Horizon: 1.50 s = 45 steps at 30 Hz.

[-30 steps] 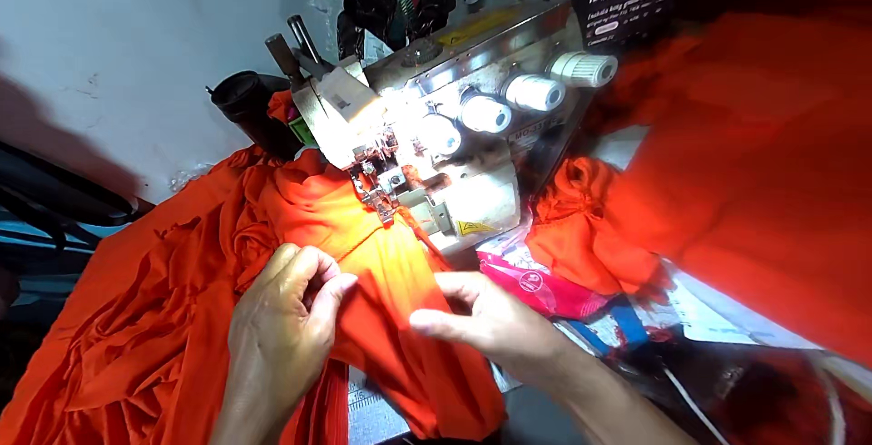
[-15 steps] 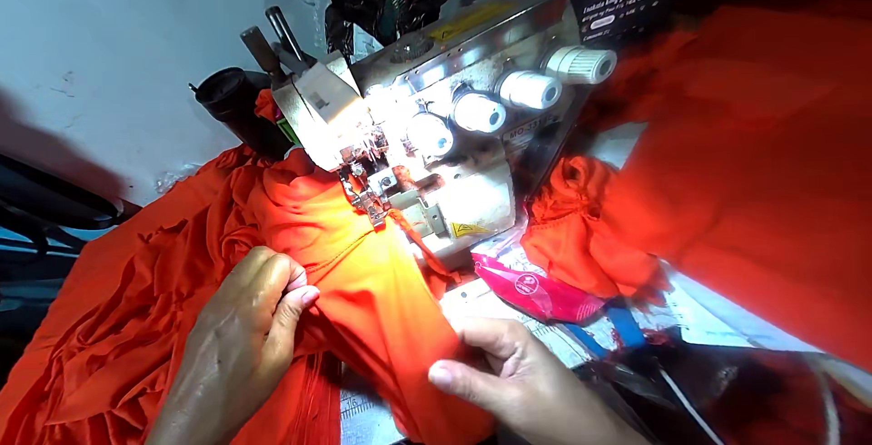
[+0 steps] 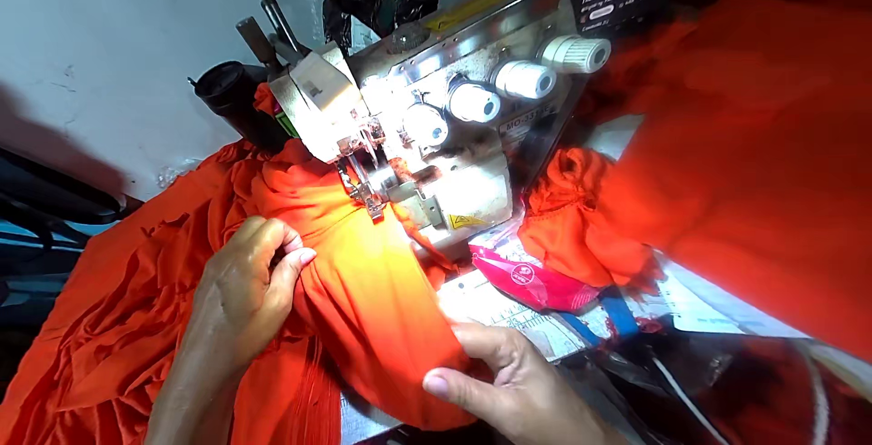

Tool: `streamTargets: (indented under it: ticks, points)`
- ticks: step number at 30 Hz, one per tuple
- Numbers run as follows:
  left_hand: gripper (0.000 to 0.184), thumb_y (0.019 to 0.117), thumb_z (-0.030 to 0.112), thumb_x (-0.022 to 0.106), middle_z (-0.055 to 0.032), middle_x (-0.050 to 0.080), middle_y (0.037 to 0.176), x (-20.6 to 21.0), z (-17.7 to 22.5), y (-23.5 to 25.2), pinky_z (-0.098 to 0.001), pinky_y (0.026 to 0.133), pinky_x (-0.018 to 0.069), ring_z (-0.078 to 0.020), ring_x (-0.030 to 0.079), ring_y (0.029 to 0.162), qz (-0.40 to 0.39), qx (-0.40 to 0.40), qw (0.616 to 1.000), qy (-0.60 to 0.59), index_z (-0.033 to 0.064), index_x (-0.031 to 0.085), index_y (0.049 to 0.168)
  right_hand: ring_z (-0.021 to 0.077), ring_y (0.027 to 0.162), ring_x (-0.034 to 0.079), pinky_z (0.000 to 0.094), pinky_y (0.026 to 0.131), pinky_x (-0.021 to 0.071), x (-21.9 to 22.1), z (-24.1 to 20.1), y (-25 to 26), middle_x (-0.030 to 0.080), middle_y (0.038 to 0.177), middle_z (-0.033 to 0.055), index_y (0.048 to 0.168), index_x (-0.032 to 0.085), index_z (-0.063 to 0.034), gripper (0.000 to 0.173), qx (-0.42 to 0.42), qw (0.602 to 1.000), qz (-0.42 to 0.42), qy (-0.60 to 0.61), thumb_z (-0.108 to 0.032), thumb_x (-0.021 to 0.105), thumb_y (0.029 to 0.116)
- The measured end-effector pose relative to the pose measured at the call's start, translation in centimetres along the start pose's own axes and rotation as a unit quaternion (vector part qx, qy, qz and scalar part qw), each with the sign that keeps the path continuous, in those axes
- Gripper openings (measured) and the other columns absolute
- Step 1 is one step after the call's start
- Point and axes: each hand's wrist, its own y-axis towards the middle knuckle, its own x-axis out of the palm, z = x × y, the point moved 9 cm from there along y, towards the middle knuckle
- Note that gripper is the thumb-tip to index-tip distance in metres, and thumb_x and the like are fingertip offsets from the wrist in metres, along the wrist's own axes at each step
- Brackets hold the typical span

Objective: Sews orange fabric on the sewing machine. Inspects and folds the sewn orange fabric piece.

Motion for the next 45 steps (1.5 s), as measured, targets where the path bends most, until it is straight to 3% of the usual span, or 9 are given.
streamTargets:
  ticks: [3,6,10,17,27,31,34,40,45]
  points:
    - [0.019,0.0961,0.017,0.057,-0.0132,0.064,0.099,-0.2,1.2,1.1,-0.045,0.079,0.0521,-0.025,0.064,0.093,0.014,-0.034,0.999,0.015,0.0008,0.067,0.102,0.0023,0.083,0.059,0.0205,0.075,0.046,1.0,0.4,-0.8,0.064,0.078,0.0014,0.08,0.069,-0.0026,0.032,-0.021,0.998,-0.058,-0.029,-0.031,0.072,0.0934]
    - [0.029,0.0989,0.03,0.056,-0.0049,0.068,0.109,-0.2,3.7,0.4,-0.0298,0.088,0.0522,-0.0113,0.063,0.102,0.071,-0.044,0.996,-0.032,0.0071,0.071,0.11,0.0191,0.093,0.065,0.0314,0.081,0.0508,1.3,-0.2,-2.8,0.069,0.086,0.0153,0.082,0.072,0.0011,0.033,-0.022,0.991,-0.088,-0.096,-0.029,0.072,0.0943]
    - [0.035,0.0966,0.039,0.058,-0.0024,0.071,0.118,1.5,4.4,-0.1,-0.039,0.092,0.0475,-0.0164,0.063,0.112,0.065,-0.059,0.996,-0.029,0.0164,0.077,0.114,0.0184,0.097,0.064,0.0319,0.089,0.0486,0.9,-1.0,-4.9,0.071,0.097,0.0223,0.09,0.074,0.0053,0.035,0.007,0.996,-0.061,-0.067,-0.028,0.068,0.0975]
    - [0.036,0.1039,0.034,0.051,-0.0078,0.069,0.13,3.4,1.6,3.3,-0.0499,0.101,0.0462,-0.026,0.062,0.123,0.013,-0.063,0.998,-0.016,0.014,0.076,0.121,-0.0053,0.088,0.063,0.0173,0.081,0.0535,1.6,-1.1,-2.1,0.07,0.09,-0.0041,0.094,0.07,0.0012,0.014,0.014,0.986,-0.049,0.158,-0.011,0.064,0.0978]
    - [0.03,0.0988,0.021,0.055,-0.0275,0.07,0.107,3.0,-2.9,7.9,-0.0635,0.092,0.0453,-0.0436,0.066,0.106,0.115,-0.05,0.991,0.053,-0.0034,0.072,0.101,0.0019,0.078,0.066,0.0202,0.073,0.0561,2.8,1.6,3.4,0.071,0.085,-0.0018,0.097,0.073,-0.0099,0.01,0.122,0.954,-0.083,0.262,-0.009,0.062,0.0965]
    - [0.029,0.1011,0.028,0.057,-0.0051,0.063,0.084,-0.4,6.4,0.3,-0.0211,0.064,0.049,-0.0057,0.059,0.071,0.072,-0.023,0.993,-0.089,0.0006,0.065,0.101,-0.0052,0.084,0.063,0.0173,0.079,0.0543,3.0,0.2,-0.5,0.069,0.088,-0.0105,0.094,0.072,-0.0093,0.006,0.061,0.977,-0.128,0.159,-0.012,0.066,0.0953]
    - [0.032,0.0876,0.043,0.064,0.0048,0.057,0.065,3.5,9.3,-6.1,-0.0272,0.047,0.0465,-0.0051,0.055,0.054,-0.012,-0.12,0.978,-0.17,0.0114,0.066,0.089,-0.0078,0.091,0.064,0.0154,0.084,0.0551,3.5,0.5,-4.3,0.072,0.095,-0.0094,0.102,0.072,-0.0042,0.011,0.05,0.985,-0.128,0.108,-0.012,0.069,0.0945]
    - [0.02,0.0839,0.022,0.056,0.0003,0.063,0.064,6.2,9.7,-13.6,-0.0295,0.053,0.0506,-0.0098,0.062,0.058,-0.011,-0.189,0.971,-0.147,0.0084,0.07,0.079,0.0013,0.092,0.067,0.0165,0.085,0.0524,4.2,1.1,-9.0,0.074,0.093,0.0091,0.1,0.074,0.0026,0.02,0.006,0.991,-0.121,-0.061,-0.013,0.062,0.0974]
    - [0.019,0.0864,0.013,0.056,-0.0023,0.07,0.076,6.2,9.1,-17.6,-0.023,0.064,0.0554,-0.0049,0.067,0.071,-0.005,-0.207,0.95,-0.233,0.0039,0.072,0.085,0.0012,0.099,0.067,0.0167,0.089,0.0537,2.8,1.7,-11.1,0.074,0.108,0.0073,0.11,0.073,0.0008,0.023,0.022,0.994,-0.045,-0.099,-0.008,0.054,0.1008]
